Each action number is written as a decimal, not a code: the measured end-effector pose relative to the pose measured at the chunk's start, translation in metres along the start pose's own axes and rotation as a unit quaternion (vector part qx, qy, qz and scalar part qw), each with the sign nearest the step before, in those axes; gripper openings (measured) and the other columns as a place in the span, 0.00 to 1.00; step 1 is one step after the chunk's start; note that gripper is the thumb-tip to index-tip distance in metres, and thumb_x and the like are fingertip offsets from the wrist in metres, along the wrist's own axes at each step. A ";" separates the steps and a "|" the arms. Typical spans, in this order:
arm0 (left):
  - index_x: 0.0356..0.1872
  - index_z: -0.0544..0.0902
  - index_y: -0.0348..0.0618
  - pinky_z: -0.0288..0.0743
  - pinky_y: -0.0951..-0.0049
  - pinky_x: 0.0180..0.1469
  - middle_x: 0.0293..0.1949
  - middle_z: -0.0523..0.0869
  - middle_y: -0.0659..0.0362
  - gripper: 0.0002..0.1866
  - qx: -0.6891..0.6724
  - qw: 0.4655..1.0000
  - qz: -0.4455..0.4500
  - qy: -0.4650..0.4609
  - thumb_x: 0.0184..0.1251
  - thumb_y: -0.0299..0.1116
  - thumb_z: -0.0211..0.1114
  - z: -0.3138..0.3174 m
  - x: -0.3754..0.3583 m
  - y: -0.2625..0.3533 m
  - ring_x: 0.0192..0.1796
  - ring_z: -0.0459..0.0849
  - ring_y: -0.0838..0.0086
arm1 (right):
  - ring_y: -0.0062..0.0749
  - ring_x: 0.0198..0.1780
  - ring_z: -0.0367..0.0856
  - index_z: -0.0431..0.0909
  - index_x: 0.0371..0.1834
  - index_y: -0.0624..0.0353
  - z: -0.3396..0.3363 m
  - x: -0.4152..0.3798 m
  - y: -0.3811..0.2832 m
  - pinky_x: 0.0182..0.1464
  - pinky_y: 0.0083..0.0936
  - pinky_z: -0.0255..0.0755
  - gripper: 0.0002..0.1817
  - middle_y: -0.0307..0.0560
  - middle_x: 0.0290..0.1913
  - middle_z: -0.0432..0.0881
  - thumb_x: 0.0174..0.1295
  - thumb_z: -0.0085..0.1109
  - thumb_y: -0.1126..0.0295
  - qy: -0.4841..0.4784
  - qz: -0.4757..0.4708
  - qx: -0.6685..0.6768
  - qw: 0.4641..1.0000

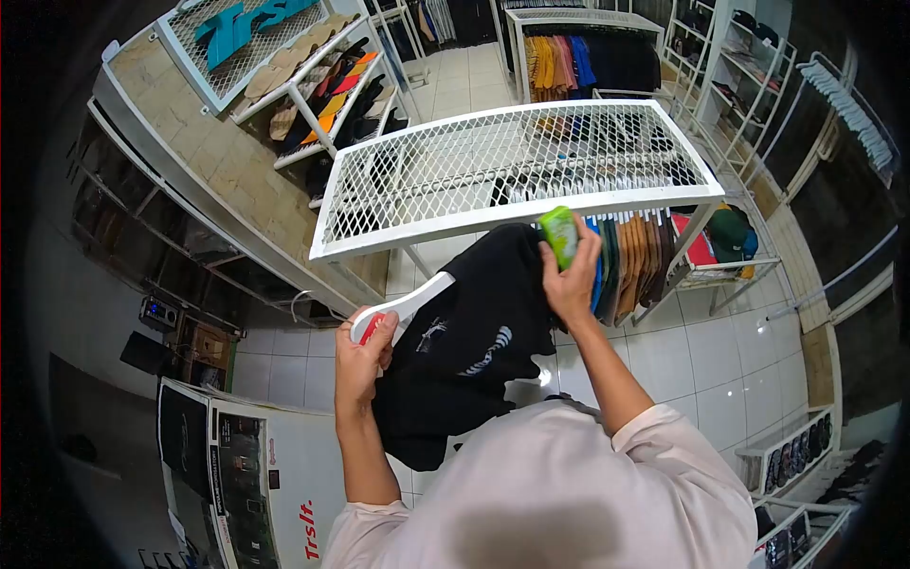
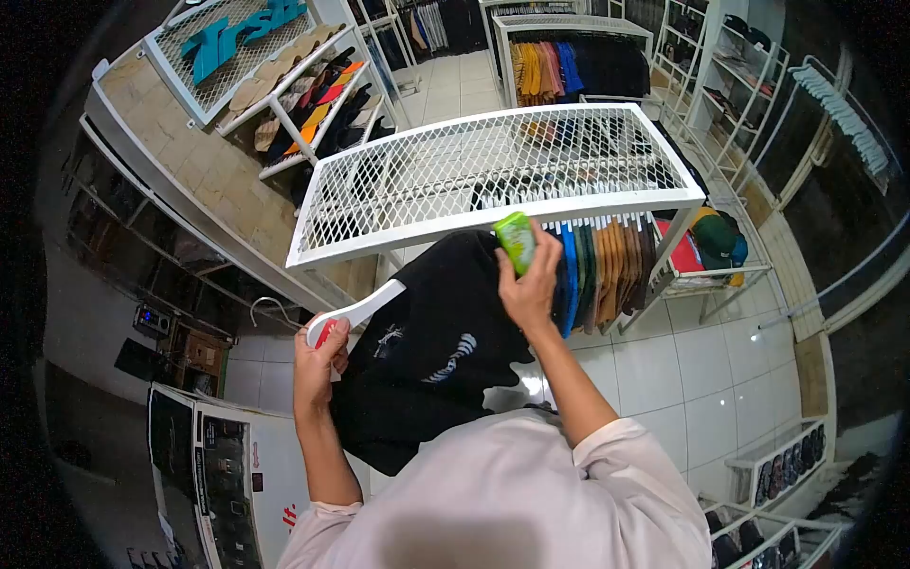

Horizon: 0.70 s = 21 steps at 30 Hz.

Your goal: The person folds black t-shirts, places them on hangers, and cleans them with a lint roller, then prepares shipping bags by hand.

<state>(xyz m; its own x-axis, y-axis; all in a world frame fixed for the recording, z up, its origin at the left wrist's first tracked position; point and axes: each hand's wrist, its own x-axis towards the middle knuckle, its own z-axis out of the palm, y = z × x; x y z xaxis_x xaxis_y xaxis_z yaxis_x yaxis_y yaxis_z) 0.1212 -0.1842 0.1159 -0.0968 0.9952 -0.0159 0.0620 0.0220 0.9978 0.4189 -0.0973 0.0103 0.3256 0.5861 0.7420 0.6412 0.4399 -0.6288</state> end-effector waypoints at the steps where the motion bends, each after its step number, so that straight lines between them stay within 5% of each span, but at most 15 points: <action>1: 0.34 0.83 0.43 0.60 0.81 0.19 0.19 0.75 0.69 0.13 -0.015 1.000 -0.008 0.002 0.70 0.40 0.75 -0.002 0.000 -0.001 0.17 0.68 0.86 | 0.61 0.63 0.71 0.63 0.73 0.69 -0.004 0.004 0.003 0.65 0.47 0.70 0.38 0.64 0.61 0.69 0.59 0.70 0.76 0.020 0.017 0.007 1.000; 7: 0.33 0.81 0.44 0.60 0.79 0.20 0.20 0.74 0.68 0.14 -0.032 0.999 -0.040 -0.016 0.71 0.41 0.74 0.008 0.010 0.008 0.18 0.68 0.84 | 0.58 0.61 0.73 0.66 0.72 0.60 0.016 -0.037 -0.036 0.64 0.46 0.70 0.41 0.62 0.59 0.72 0.50 0.70 0.75 -0.062 -0.099 0.134 0.984; 9: 0.33 0.80 0.45 0.61 0.78 0.21 0.21 0.73 0.67 0.15 -0.050 0.998 -0.027 -0.024 0.72 0.43 0.73 0.010 0.020 0.010 0.18 0.67 0.83 | 0.58 0.60 0.74 0.68 0.72 0.56 0.034 -0.077 -0.034 0.63 0.46 0.71 0.41 0.60 0.60 0.73 0.51 0.71 0.71 -0.245 -0.129 0.181 0.944; 11: 0.34 0.81 0.45 0.60 0.79 0.20 0.19 0.73 0.69 0.13 -0.058 0.998 -0.022 -0.007 0.72 0.41 0.73 0.009 0.026 0.016 0.18 0.67 0.85 | 0.57 0.61 0.75 0.70 0.72 0.55 0.034 -0.097 -0.039 0.62 0.44 0.71 0.40 0.58 0.60 0.74 0.51 0.71 0.69 -0.458 -0.200 0.174 0.848; 13: 0.34 0.81 0.45 0.60 0.80 0.20 0.19 0.73 0.70 0.13 -0.042 0.999 -0.004 -0.001 0.72 0.41 0.74 0.008 0.023 0.022 0.17 0.67 0.86 | 0.55 0.60 0.76 0.73 0.70 0.54 0.026 -0.089 -0.051 0.61 0.44 0.72 0.39 0.57 0.59 0.75 0.50 0.73 0.69 -0.448 -0.223 0.168 0.849; 16: 0.34 0.82 0.44 0.60 0.80 0.19 0.18 0.73 0.70 0.13 -0.033 0.999 0.004 0.003 0.71 0.40 0.75 0.005 0.019 0.019 0.17 0.67 0.86 | 0.56 0.60 0.77 0.72 0.70 0.53 0.020 -0.038 -0.055 0.62 0.46 0.74 0.41 0.56 0.59 0.76 0.46 0.73 0.72 -0.179 -0.185 0.196 0.946; 18: 0.35 0.82 0.44 0.60 0.80 0.19 0.18 0.73 0.71 0.13 -0.034 0.999 -0.004 0.001 0.71 0.40 0.75 0.003 0.013 0.016 0.16 0.66 0.86 | 0.60 0.59 0.77 0.68 0.70 0.59 0.019 0.011 -0.036 0.61 0.48 0.75 0.40 0.59 0.59 0.75 0.47 0.68 0.75 -0.035 -0.215 0.070 0.973; 21: 0.36 0.84 0.43 0.61 0.81 0.20 0.18 0.73 0.71 0.11 -0.018 1.000 0.015 0.005 0.68 0.37 0.78 -0.003 0.006 0.018 0.18 0.70 0.87 | 0.59 0.61 0.73 0.64 0.73 0.67 0.021 0.054 0.000 0.63 0.46 0.71 0.34 0.63 0.60 0.71 0.66 0.65 0.70 0.030 0.020 0.006 0.999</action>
<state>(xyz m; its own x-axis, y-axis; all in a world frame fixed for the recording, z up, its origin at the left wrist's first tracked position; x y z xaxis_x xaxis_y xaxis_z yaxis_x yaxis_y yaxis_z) 0.1193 -0.1782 0.1337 -0.1058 0.9943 0.0147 0.0302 -0.0115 0.9995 0.4224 -0.0515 0.0458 0.3930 0.5617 0.7280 0.6183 0.4246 -0.6614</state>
